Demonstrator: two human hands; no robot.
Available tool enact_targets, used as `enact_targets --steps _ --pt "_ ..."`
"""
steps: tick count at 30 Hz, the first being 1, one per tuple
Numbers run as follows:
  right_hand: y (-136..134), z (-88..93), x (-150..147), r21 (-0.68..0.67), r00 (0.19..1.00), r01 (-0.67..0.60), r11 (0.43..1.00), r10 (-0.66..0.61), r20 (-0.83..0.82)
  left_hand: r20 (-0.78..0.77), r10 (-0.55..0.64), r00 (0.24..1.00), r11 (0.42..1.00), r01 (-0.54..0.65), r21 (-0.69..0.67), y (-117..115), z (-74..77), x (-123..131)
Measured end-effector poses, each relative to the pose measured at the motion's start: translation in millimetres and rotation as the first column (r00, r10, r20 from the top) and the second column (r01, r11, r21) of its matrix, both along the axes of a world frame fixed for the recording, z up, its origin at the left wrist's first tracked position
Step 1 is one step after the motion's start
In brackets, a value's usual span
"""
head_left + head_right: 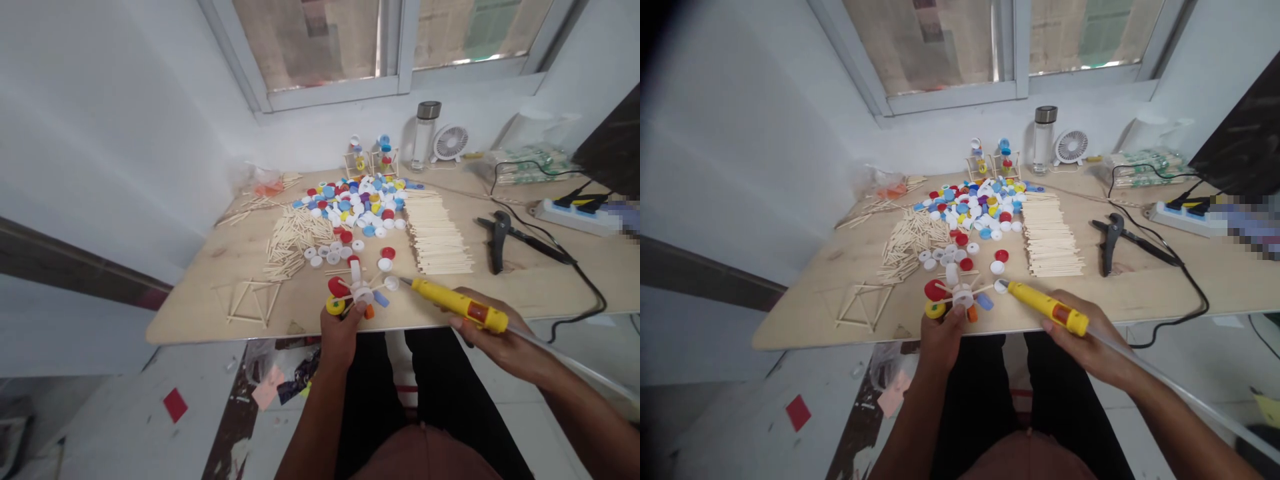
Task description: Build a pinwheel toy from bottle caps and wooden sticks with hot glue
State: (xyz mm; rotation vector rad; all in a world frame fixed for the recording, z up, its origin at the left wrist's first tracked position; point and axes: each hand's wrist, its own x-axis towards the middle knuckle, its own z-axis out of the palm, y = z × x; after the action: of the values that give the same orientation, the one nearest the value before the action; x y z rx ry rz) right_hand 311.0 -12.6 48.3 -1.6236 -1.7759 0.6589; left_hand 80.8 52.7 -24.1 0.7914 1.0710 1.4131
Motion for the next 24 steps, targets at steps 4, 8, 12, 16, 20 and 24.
enact_targets --steps 4,8,12,16,20,24 --pt "0.9 4.7 -21.7 -0.002 0.995 -0.102 0.995 0.102 -0.021 -0.083 -0.009 0.996 1.000 0.011 0.022 -1.8 1.3 -1.1" --pt "1.1 -1.8 -29.9 0.021 0.998 -0.056 0.998 0.055 0.032 -0.111 -0.028 0.993 0.999 0.031 0.022 -2.5 4.0 -1.9" --pt "0.3 -4.6 -33.4 0.008 0.997 -0.040 0.999 0.039 0.063 -0.094 -0.041 0.995 0.999 0.044 0.027 -2.5 -0.8 -1.6" --pt "1.1 -4.7 -34.7 -0.008 0.997 -0.036 0.999 0.036 0.063 -0.055 -0.040 0.998 0.998 0.042 0.044 -1.9 -8.0 -1.7" --pt "2.2 -7.9 -34.1 -0.010 0.995 -0.032 0.999 0.033 0.091 -0.059 -0.051 0.997 0.997 0.054 0.059 -1.8 -7.1 -2.1" --pt "1.5 -10.1 -34.8 0.019 0.993 -0.012 1.000 0.010 0.122 -0.075 -0.042 0.996 0.998 0.045 0.037 -2.6 -2.5 -2.2"
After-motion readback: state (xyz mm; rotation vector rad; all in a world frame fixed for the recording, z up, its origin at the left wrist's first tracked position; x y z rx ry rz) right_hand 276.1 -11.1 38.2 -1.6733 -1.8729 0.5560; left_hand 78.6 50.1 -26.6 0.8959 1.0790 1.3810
